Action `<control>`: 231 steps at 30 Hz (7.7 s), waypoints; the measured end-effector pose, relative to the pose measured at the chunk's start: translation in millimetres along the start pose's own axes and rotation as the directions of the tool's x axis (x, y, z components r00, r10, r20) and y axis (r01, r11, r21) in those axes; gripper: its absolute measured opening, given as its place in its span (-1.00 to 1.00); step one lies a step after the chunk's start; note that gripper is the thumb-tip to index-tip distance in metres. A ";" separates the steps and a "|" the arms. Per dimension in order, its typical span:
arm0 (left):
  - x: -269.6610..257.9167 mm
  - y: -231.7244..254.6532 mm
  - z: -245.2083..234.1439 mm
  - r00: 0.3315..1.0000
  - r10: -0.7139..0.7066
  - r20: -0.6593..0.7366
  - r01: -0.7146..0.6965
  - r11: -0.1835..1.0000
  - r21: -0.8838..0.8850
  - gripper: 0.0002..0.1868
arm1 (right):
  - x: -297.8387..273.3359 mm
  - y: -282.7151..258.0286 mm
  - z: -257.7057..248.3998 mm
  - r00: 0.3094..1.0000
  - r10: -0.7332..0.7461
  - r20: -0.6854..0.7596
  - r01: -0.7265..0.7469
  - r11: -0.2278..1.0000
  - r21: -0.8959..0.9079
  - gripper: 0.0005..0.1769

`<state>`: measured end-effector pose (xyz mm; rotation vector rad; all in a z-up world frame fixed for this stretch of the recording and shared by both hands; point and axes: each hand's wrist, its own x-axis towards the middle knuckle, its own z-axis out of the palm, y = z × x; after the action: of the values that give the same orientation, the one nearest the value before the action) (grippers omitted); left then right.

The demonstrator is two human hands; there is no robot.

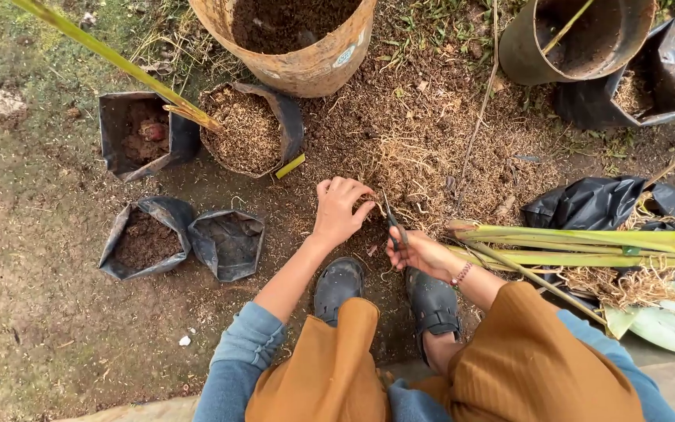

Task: The person sits on the ground and uses shears to trim the roots of a plant. They hold the plant with one hand and cut the root mass with the other, occasionally adjusting the plant's position to access different areas.

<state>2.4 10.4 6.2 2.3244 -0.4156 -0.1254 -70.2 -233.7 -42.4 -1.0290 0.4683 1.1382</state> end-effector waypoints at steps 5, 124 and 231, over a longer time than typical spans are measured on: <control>-3.1 -2.4 10.4 1.000 -0.004 0.011 0.003 0.998 0.060 -0.83 | -13.6 -12.4 28.4 0.984 -0.044 -0.170 0.034 0.998 -0.060 -0.49; 8.9 -22.3 25.6 0.693 -0.705 0.149 0.660 0.538 -0.525 -0.83 | 4.7 -4.3 32.4 0.992 0.044 0.120 -0.032 0.994 -0.100 -0.25; -41.1 -61.1 24.1 0.840 -0.458 0.290 0.507 0.853 -0.122 -0.78 | -20.2 60.1 -6.2 0.992 -0.019 0.125 0.073 0.895 -0.440 -0.48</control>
<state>-25.6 48.2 -55.3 2.1745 0.0801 -0.6859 -131.3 -246.1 -55.6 -1.3510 0.0835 1.2873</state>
